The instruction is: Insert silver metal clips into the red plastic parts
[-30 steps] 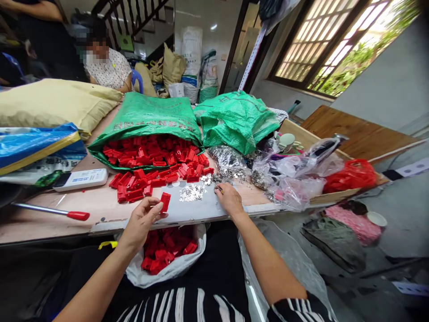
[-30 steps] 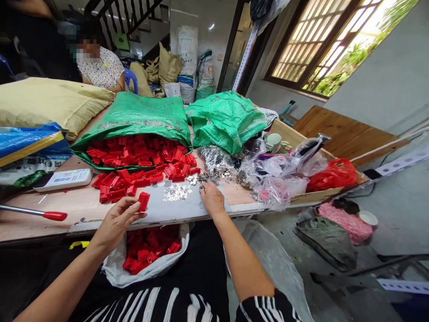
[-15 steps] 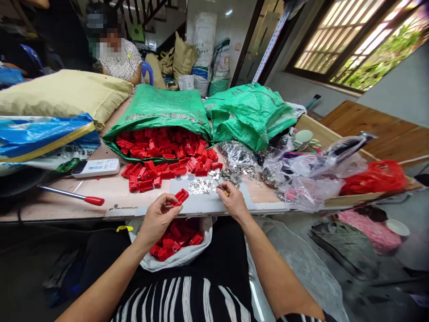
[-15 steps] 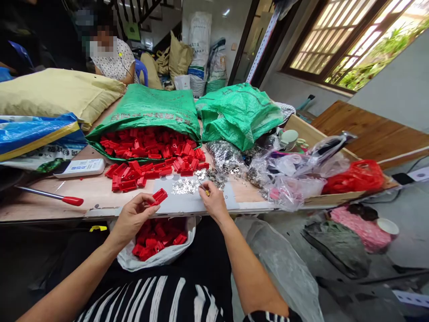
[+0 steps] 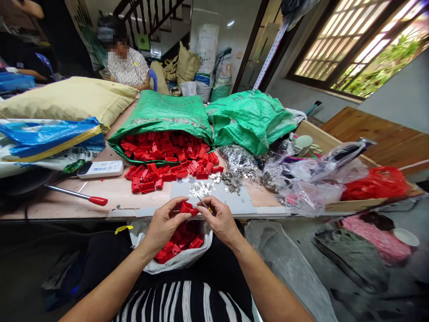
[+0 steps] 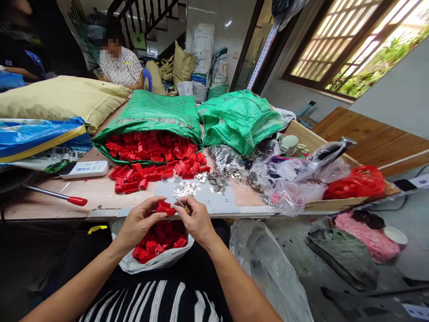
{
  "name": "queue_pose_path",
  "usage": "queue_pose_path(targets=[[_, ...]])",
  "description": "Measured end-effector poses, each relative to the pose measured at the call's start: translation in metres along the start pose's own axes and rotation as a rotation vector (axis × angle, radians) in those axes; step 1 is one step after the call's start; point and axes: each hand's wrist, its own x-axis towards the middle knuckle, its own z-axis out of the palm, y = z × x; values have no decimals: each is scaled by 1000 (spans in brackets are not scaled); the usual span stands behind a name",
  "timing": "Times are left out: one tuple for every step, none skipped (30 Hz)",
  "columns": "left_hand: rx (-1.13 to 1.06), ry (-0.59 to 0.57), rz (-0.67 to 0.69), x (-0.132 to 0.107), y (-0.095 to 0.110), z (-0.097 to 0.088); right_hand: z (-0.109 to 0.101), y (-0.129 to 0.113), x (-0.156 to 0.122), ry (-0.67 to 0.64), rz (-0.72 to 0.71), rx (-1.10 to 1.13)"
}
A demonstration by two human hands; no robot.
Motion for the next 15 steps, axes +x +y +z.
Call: queue_pose_path(targets=[[-124,-29,-59,0,1,1,2,-1,-2,-11,5,21],[-249,-55,-114,-1,3,2,4,-1,-3,-20,9,42],[-365,-77,-167,-2,4,3,5,-2,-4,-22,13,58],[-465,-91,-218,-2,6,4,6,-2,-5,-18,15,66],[-543,-99,-265,-3,7,5,6,-2,-5,-10,14,63],[-601,-105,-305,-4,8,5,6,-3,-5,-1,9,53],[-641,-113,-338,-5,9,5,5,-3,-5,6,1,38],[-670,-124,-363,-6,10,5,4,-3,-5,7,-9,20],[-693,-136,-383,-6,10,5,3,-3,-4,4,-22,2],[-716,-148,-400,-7,10,5,3,-3,-4,4,-38,-19],[-738,-157,-417,-7,9,5,2,-3,-3,7,-58,-40],[-757,-163,-436,-7,8,4,1,-3,-3,14,-79,-62],[-772,-164,-458,-7,7,4,1,-3,-3,22,-102,-83],[-785,-164,-481,-7,6,4,1,-3,-2,31,-125,-101],[-795,-165,-503,-7,5,5,1,-3,-2,38,-147,-118]])
